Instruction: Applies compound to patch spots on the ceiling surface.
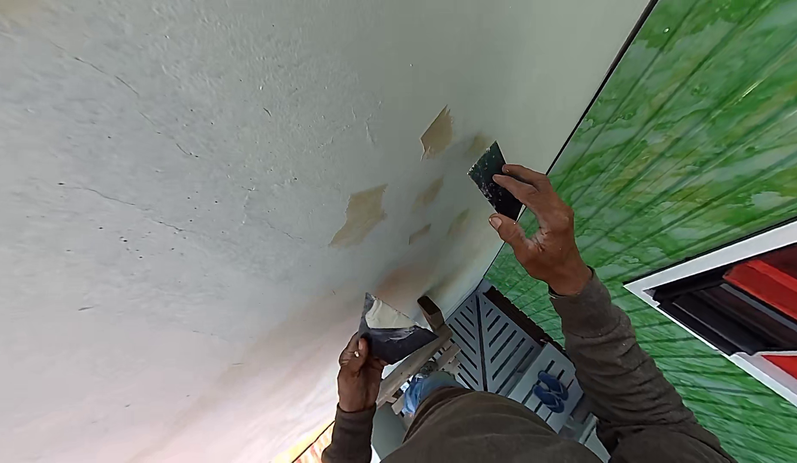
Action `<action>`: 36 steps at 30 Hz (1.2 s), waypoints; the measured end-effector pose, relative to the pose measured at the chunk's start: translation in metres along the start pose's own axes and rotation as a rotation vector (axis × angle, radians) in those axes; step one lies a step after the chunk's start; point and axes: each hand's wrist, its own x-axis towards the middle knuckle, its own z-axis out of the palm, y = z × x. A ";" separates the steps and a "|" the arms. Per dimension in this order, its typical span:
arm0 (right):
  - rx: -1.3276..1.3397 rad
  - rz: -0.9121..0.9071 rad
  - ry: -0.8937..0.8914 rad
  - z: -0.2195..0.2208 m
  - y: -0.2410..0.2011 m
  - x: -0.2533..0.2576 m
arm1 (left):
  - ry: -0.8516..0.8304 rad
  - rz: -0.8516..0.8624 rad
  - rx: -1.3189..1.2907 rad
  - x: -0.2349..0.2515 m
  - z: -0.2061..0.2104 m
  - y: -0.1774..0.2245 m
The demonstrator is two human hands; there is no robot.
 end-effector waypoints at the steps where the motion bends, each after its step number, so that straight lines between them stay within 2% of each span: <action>1: 0.046 0.004 0.008 -0.001 0.000 0.001 | -0.016 -0.006 -0.025 0.003 0.006 -0.003; 3: 0.104 0.043 0.032 0.002 -0.005 0.008 | -0.043 -0.018 -0.064 0.007 0.016 -0.009; 7: 0.011 0.204 0.047 0.012 -0.039 0.038 | -0.061 -0.046 -0.091 0.010 0.021 -0.015; 13: -0.024 0.328 0.047 0.042 -0.080 0.057 | 0.036 -0.045 -0.041 -0.005 -0.006 -0.003; 18: -0.007 0.374 0.027 0.072 -0.087 0.041 | 0.125 -0.044 0.030 -0.020 -0.028 0.006; 23: 0.040 0.395 -0.009 0.086 -0.093 0.025 | 0.126 -0.079 0.052 -0.022 -0.030 0.006; 25: 0.069 0.402 -0.080 0.090 -0.097 0.016 | 0.122 -0.092 0.043 -0.021 -0.026 0.005; 28: 0.109 0.426 -0.278 0.082 -0.103 -0.005 | 0.108 -0.114 0.031 -0.019 -0.025 0.002; 29: 0.092 0.409 -0.282 0.079 -0.104 -0.010 | 0.104 -0.119 0.030 -0.018 -0.025 0.002; 33: -0.053 0.259 -0.087 0.054 -0.088 0.016 | 0.107 -0.111 0.016 -0.019 -0.026 0.003; 36: -0.103 0.242 0.020 0.028 -0.071 0.055 | 0.107 -0.100 0.011 -0.024 -0.029 0.006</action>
